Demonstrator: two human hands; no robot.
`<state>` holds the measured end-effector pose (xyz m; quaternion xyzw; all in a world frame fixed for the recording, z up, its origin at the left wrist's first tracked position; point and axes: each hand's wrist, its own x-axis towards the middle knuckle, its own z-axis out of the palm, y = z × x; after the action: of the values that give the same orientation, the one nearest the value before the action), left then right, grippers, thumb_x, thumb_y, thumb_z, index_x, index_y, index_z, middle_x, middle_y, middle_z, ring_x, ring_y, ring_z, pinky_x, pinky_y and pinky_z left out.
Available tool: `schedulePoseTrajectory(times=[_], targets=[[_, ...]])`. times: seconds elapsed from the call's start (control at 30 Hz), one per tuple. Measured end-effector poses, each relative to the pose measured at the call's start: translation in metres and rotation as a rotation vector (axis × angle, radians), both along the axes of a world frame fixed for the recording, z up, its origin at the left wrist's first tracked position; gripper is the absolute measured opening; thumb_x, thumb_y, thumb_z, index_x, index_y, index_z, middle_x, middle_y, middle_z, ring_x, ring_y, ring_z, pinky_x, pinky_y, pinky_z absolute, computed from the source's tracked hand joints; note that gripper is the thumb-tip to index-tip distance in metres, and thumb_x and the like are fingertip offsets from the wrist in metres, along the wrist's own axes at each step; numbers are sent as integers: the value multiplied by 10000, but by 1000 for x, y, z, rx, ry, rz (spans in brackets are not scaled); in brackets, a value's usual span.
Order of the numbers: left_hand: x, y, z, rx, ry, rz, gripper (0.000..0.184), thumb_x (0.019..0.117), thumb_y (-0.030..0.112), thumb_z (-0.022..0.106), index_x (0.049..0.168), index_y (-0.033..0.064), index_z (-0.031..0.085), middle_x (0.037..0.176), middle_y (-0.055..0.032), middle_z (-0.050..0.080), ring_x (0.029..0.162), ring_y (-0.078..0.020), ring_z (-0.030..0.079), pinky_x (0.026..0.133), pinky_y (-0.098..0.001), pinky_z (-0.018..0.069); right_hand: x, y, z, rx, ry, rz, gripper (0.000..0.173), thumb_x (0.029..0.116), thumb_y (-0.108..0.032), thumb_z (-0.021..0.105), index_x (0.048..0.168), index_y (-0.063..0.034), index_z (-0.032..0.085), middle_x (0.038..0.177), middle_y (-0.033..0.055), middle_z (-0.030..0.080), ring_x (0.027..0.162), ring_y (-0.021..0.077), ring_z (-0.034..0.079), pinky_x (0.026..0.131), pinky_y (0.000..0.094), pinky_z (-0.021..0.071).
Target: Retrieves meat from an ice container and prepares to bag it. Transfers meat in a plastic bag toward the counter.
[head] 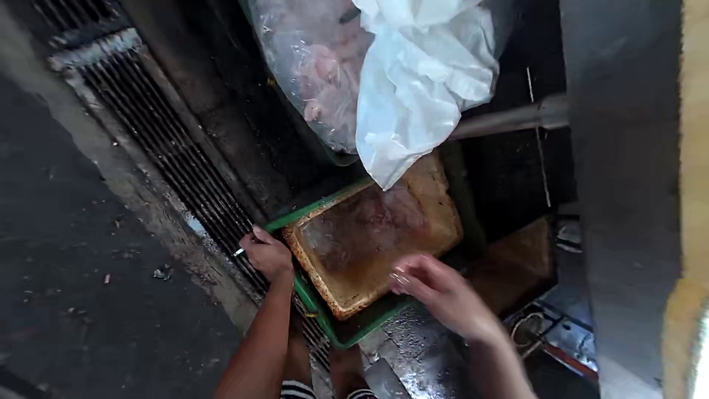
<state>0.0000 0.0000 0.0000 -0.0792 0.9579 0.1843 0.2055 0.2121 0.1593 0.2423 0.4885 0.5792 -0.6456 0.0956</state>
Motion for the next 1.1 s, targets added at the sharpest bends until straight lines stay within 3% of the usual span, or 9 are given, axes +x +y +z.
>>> schedulePoseTrajectory(times=[0.1, 0.17, 0.27, 0.37, 0.47, 0.6, 0.7, 0.9, 1.1], targets=[[1, 3, -5, -24, 35, -8, 560, 1112, 443, 335, 1335, -15, 570, 1129, -213, 715, 1067, -350, 709, 923, -519, 563, 40, -14, -203, -91, -495, 250, 464, 1030, -254, 595, 1447, -66, 513, 1366, 154, 625, 1235, 264, 635, 1060, 460, 519], [3, 3, -6, -58, 42, -9, 560, 1113, 447, 328, 1345, -2, 569, 1140, -209, 715, 1076, -345, 708, 924, -509, 560, 74, -15, -297, 8, -687, 438, 614, 981, -278, 663, 1511, -42, 463, 1499, 237, 505, 1363, 406, 518, 1111, 593, 440], [3, 4, -12, -98, 97, -13, 547, 1114, 457, 320, 1324, 26, 583, 1091, -189, 724, 1030, -329, 719, 880, -496, 567, 80, 15, -366, 428, -766, 431, 600, 973, -260, 625, 1521, -71, 473, 1541, 208, 480, 1418, 409, 459, 1160, 590, 384], [6, 4, -13, -125, 100, -27, 533, 1119, 434, 314, 1336, 23, 575, 1129, -193, 719, 1079, -337, 705, 924, -502, 552, 80, 37, -413, 565, -696, 414, 698, 932, -311, 714, 1568, -240, 437, 1622, 124, 400, 1486, 378, 371, 1172, 617, 334], [6, 4, -16, -127, 130, -59, 575, 1122, 438, 287, 1353, -9, 566, 1182, -216, 706, 1131, -350, 689, 969, -504, 535, 68, 27, -434, 559, -575, 392, 598, 927, -404, 729, 1491, -325, 548, 1621, 163, 390, 1516, 422, 290, 1205, 667, 231], [7, 6, -16, -160, 133, -50, 604, 1120, 468, 250, 1339, 4, 569, 1161, -199, 716, 1116, -337, 698, 953, -506, 534, 53, -15, -419, 570, -565, 456, 426, 1004, -314, 620, 1414, -198, 628, 1569, 104, 490, 1523, 383, 305, 1239, 620, 221], [8, 7, -14, -167, 118, -38, 604, 1119, 469, 247, 1355, 10, 561, 1176, -200, 712, 1131, -343, 692, 960, -513, 533, 64, -49, -401, 558, -533, 592, 302, 1032, -280, 541, 1263, -153, 688, 1328, 120, 658, 1337, 350, 534, 1181, 576, 339], [6, 7, -15, -175, 115, -32, 581, 1118, 464, 265, 1350, 23, 565, 1169, -197, 713, 1128, -338, 693, 952, -492, 537, 91, -54, -346, 266, -664, 460, 418, 1091, -360, 397, 1291, -60, 608, 1274, 154, 649, 1237, 329, 606, 1019, 498, 512], [6, 8, -14, -157, 132, -43, 574, 1118, 453, 280, 1344, 13, 570, 1108, -203, 728, 1077, -347, 712, 923, -505, 549, 85, 11, -313, 252, -476, -22, 394, 1095, -259, 412, 1265, 50, 588, 1118, 248, 677, 1035, 339, 682, 947, 508, 544]])
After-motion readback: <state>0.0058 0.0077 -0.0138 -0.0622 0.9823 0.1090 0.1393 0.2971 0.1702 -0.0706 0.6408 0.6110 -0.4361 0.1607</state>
